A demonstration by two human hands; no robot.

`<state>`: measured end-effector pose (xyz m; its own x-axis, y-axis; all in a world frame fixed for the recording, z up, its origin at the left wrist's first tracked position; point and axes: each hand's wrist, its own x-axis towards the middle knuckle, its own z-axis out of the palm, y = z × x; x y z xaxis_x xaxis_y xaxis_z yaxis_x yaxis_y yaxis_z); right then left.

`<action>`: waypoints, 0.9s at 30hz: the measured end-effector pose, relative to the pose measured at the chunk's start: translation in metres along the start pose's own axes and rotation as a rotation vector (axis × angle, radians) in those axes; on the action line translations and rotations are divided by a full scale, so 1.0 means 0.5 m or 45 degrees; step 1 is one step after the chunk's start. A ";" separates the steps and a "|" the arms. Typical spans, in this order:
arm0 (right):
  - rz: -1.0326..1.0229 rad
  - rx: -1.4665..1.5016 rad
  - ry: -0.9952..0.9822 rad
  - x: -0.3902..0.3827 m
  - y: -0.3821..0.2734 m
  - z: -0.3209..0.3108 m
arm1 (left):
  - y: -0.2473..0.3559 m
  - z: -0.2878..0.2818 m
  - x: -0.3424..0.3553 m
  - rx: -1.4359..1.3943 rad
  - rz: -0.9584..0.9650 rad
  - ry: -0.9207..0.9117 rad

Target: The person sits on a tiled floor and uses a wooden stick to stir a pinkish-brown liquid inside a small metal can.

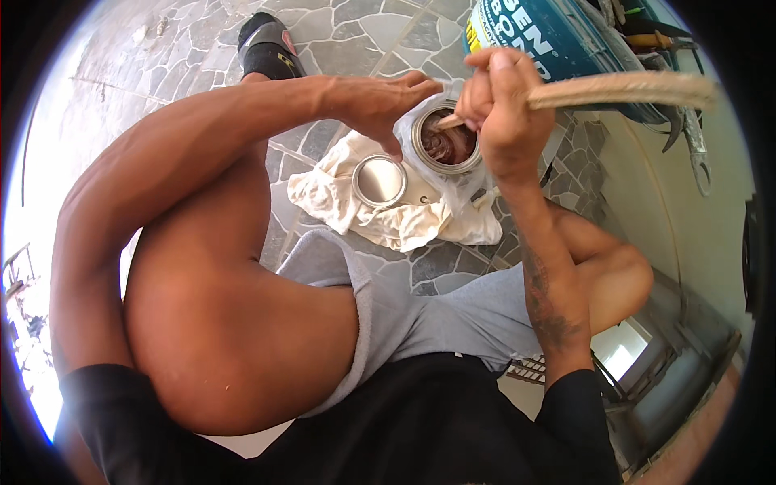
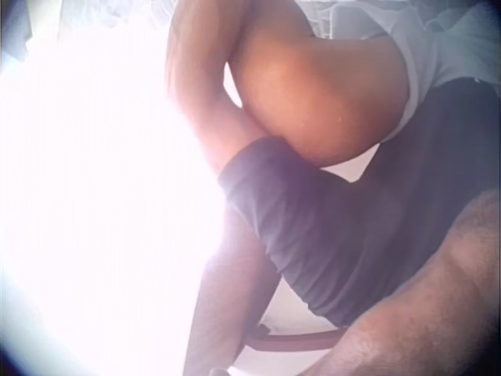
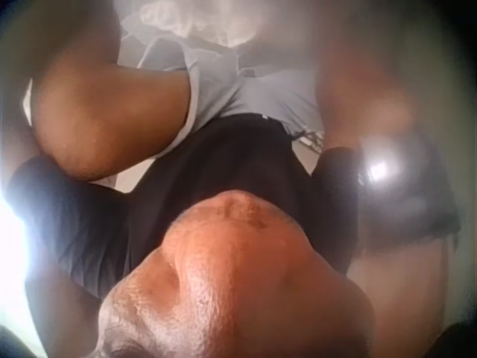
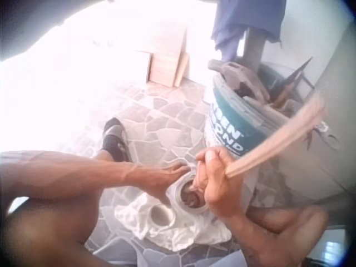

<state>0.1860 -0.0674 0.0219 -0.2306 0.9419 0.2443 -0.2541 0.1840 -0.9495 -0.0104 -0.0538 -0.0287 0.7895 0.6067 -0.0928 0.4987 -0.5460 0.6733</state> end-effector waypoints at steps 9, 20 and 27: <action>0.061 0.086 0.081 0.022 -0.061 -0.019 | -0.115 -0.017 -0.026 0.140 -0.759 -0.912; 0.143 0.095 0.038 -0.003 -0.044 -0.040 | 0.032 -0.085 0.025 0.196 -0.155 -0.060; -0.100 -0.105 -0.021 -0.067 0.012 -0.025 | 0.007 -0.007 0.021 0.082 0.109 -0.072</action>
<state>0.2041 -0.0945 0.0055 -0.2288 0.9190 0.3210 -0.1943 0.2800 -0.9401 -0.0017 -0.0473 -0.0249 0.8480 0.5240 -0.0795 0.4492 -0.6311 0.6323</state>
